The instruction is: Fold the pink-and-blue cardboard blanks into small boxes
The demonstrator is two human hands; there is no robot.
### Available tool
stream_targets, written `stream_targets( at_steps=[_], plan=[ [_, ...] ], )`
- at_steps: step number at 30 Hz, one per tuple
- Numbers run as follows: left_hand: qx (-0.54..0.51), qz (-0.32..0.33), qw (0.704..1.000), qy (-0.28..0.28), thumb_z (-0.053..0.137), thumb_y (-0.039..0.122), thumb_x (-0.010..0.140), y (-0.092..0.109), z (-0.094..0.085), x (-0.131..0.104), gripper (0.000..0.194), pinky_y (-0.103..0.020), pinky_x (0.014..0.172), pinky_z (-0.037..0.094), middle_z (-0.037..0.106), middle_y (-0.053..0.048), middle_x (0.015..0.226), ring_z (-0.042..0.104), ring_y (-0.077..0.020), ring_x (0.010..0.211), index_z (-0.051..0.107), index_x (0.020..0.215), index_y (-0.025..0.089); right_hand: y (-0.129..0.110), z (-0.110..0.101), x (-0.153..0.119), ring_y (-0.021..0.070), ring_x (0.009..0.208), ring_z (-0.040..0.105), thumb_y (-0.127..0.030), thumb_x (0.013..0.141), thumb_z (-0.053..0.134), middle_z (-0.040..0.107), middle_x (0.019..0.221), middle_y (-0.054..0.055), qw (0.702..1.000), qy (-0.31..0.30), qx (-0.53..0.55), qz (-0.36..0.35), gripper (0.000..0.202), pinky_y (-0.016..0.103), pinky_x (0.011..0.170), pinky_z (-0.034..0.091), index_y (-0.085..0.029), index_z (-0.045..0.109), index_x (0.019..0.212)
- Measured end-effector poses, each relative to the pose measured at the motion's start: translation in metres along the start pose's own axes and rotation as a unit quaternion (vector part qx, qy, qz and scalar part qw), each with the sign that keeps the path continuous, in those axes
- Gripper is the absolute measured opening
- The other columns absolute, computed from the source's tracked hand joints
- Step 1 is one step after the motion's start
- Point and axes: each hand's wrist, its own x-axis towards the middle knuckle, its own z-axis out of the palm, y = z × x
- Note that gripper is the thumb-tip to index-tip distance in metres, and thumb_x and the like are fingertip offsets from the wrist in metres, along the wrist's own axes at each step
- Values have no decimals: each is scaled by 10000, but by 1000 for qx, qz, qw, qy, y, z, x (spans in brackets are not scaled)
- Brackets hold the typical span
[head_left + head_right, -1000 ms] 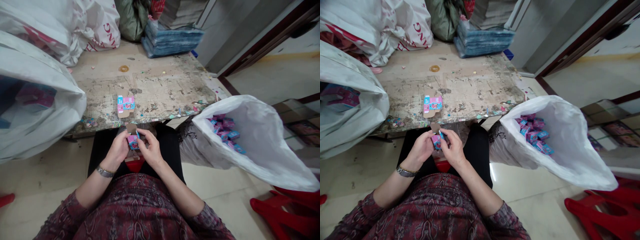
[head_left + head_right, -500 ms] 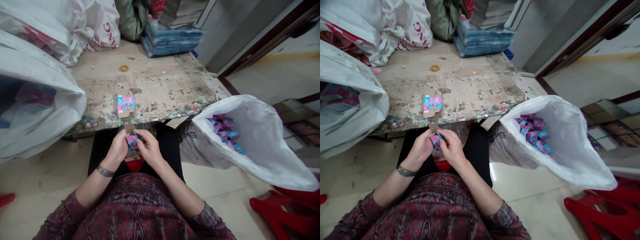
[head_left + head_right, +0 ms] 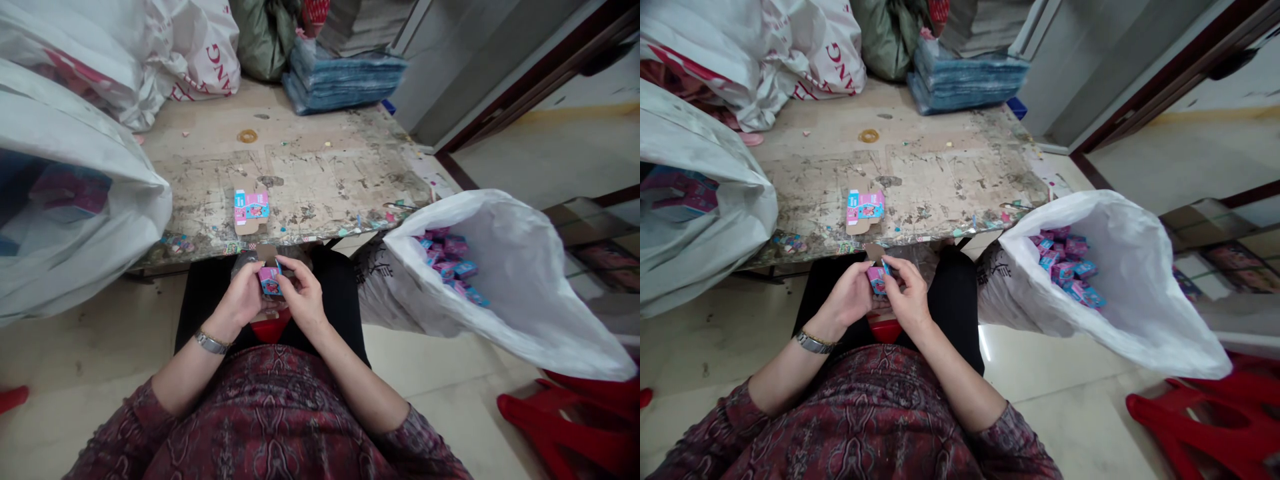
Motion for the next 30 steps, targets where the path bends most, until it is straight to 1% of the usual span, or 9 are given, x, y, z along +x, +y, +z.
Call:
stream_targets(
  at_steps=[6,10,14,17,20,22,24,28,30],
  plan=[
    [10,10,1000,-20,613,285,817,3,-6,-4,166,-409,672,601,710,-61,830,677,-221,725,656,938,180,-1,-4,2,194,1009,685,-215,886,581,732,1096,58,999,-11,-21,-30,299,304,777,577,-267,730,1139],
    [13,18,1000,3,618,257,800,4,-5,-4,134,-386,685,597,700,-50,800,666,-204,720,650,901,174,-4,-6,3,189,993,689,-209,907,564,733,1107,59,997,-37,-36,-50,287,297,736,572,-270,725,1136],
    [6,39,998,47,636,235,751,3,-6,-3,92,-324,642,572,682,-23,757,639,-172,676,624,824,179,-7,-8,4,197,999,688,-210,933,551,737,1065,64,994,-58,-51,-81,234,351,844,569,-260,731,1073],
    [6,65,997,49,671,206,702,1,-6,-3,125,-278,605,538,665,6,739,612,-150,651,617,814,189,-9,-9,4,206,978,690,-252,951,556,739,994,65,992,-58,-56,-93,184,383,900,553,-245,737,982],
    [22,104,994,19,702,196,681,-1,-4,-5,173,-260,637,525,669,13,776,601,-135,677,655,848,188,-8,-7,3,209,948,686,-288,944,559,729,943,58,996,-38,-53,-64,176,371,876,554,-238,719,891],
    [51,125,991,11,710,213,685,-3,-2,-6,200,-264,662,522,681,-1,818,609,-145,716,682,881,187,-5,-5,3,192,863,680,-304,921,576,711,904,44,999,-21,-33,-13,136,340,807,563,-231,685,883],
    [91,143,985,28,711,236,687,-4,0,-8,249,-268,662,512,698,-24,870,626,-174,776,702,932,190,0,-3,4,171,794,665,-313,874,615,687,878,23,999,-1,3,48,108,303,736,563,-229,645,934],
    [165,190,966,55,710,246,670,-4,2,-10,331,-269,712,499,716,-47,978,633,-211,907,727,996,193,6,-3,7,158,801,668,-279,796,657,679,884,-6,991,-7,83,104,399,283,732,565,-243,585,1187],
    [188,208,959,52,720,249,665,-3,1,-10,338,-272,763,498,710,-40,1018,624,-210,955,730,998,195,6,-5,9,162,842,680,-252,798,641,707,925,0,988,-37,102,106,414,299,788,568,-246,606,1210]
  ],
)
